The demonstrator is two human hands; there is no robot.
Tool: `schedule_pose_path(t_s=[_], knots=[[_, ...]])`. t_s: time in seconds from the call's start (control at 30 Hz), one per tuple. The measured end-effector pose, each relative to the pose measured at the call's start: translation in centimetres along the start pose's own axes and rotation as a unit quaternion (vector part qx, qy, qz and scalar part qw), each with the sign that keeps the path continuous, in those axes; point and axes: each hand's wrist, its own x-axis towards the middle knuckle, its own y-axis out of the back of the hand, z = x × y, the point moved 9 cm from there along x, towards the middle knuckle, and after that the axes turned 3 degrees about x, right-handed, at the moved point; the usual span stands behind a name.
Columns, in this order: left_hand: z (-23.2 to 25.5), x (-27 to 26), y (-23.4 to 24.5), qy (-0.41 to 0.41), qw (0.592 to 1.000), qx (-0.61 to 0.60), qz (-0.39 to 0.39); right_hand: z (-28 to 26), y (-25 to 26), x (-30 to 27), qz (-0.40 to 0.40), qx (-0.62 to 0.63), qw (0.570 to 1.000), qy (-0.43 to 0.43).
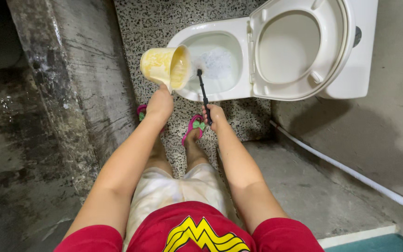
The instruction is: The person scrubs the interior of the toilet bowl using a brush and pours water into the bowl and over the exterior using a plastic pitcher.
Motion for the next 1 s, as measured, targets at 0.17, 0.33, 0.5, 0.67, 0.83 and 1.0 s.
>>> schedule_pose_path(t_s=[0.17,0.33,0.5,0.67,0.83,1.0], knots=[[1.0,0.7,-0.4,0.005,0.999,0.043,-0.01,-1.7,-0.6,-0.5,0.023,-0.011,0.999,0.025],[2.4,0.7,0.2,-0.013,0.994,0.102,-0.02,-1.6,-1.7,-1.7,-0.073,0.104,0.991,-0.05],[3.4,1.2,0.9,-0.033,0.991,0.125,-0.012,-2.4,-4.2,-5.7,-0.13,0.247,0.954,-0.114],[3.9,1.2,0.5,-0.044,0.987,0.156,0.014,-2.4,-6.1,-6.0,-0.142,0.346,0.915,-0.148],[4.1,1.5,0.0,-0.063,0.985,0.158,0.036,-2.7,-5.7,-1.9,-0.175,0.4,0.889,-0.141],[5.4,1.5,0.3,-0.084,0.972,0.21,0.067,-3.6,-5.1,-0.8,-0.22,0.463,0.847,-0.14]])
